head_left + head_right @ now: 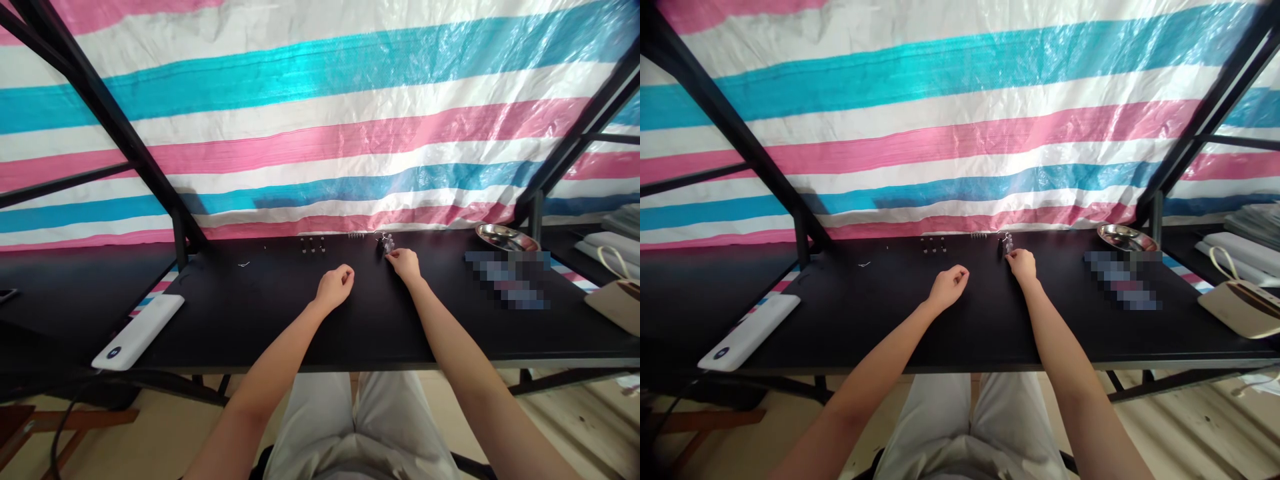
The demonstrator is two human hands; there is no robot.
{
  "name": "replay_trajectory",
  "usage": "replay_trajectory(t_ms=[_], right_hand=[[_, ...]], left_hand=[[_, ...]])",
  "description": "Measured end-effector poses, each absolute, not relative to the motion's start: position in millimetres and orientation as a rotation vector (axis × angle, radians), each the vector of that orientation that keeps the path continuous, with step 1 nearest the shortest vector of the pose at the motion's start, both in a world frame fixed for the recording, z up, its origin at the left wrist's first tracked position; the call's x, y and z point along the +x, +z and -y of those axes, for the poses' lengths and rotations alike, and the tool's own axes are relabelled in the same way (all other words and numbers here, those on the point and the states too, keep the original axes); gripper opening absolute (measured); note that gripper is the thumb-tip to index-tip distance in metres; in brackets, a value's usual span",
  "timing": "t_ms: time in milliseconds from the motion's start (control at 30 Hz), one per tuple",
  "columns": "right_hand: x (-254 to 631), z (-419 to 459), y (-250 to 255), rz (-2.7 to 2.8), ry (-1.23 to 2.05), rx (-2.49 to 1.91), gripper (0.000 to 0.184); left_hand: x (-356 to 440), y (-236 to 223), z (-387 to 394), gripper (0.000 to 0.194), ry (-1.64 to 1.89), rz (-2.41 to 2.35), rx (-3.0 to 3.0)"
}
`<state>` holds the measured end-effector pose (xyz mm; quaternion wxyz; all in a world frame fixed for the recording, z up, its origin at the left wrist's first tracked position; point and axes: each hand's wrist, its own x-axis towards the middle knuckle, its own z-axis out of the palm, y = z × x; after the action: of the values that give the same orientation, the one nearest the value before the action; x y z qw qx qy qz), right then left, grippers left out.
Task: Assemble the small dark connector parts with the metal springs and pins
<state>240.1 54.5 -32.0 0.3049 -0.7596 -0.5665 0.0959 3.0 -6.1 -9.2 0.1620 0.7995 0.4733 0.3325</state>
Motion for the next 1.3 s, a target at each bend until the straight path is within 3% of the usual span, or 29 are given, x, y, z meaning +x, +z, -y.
replay_trajectory(t_ms=[733,1000,1300], right_hand=[[241.3,-31.8,-18.6,1.578,0.078,-2.034,0.020],[232.0,-24.8,-6.4,1.474,0.005,-1.955,0.022],[230.4,-23.8,-7.1,1.510,-0.003,-1.863,0.022]], left_hand=[[1.3,-9.7,3.2,0.018,0.890,-1.398,2.286],[-14.3,20.0,-28.3,0.056,0.684,-1.808,2.170],[-15.0,32.1,-76.5,0.059,0.414,-1.980,2.214]])
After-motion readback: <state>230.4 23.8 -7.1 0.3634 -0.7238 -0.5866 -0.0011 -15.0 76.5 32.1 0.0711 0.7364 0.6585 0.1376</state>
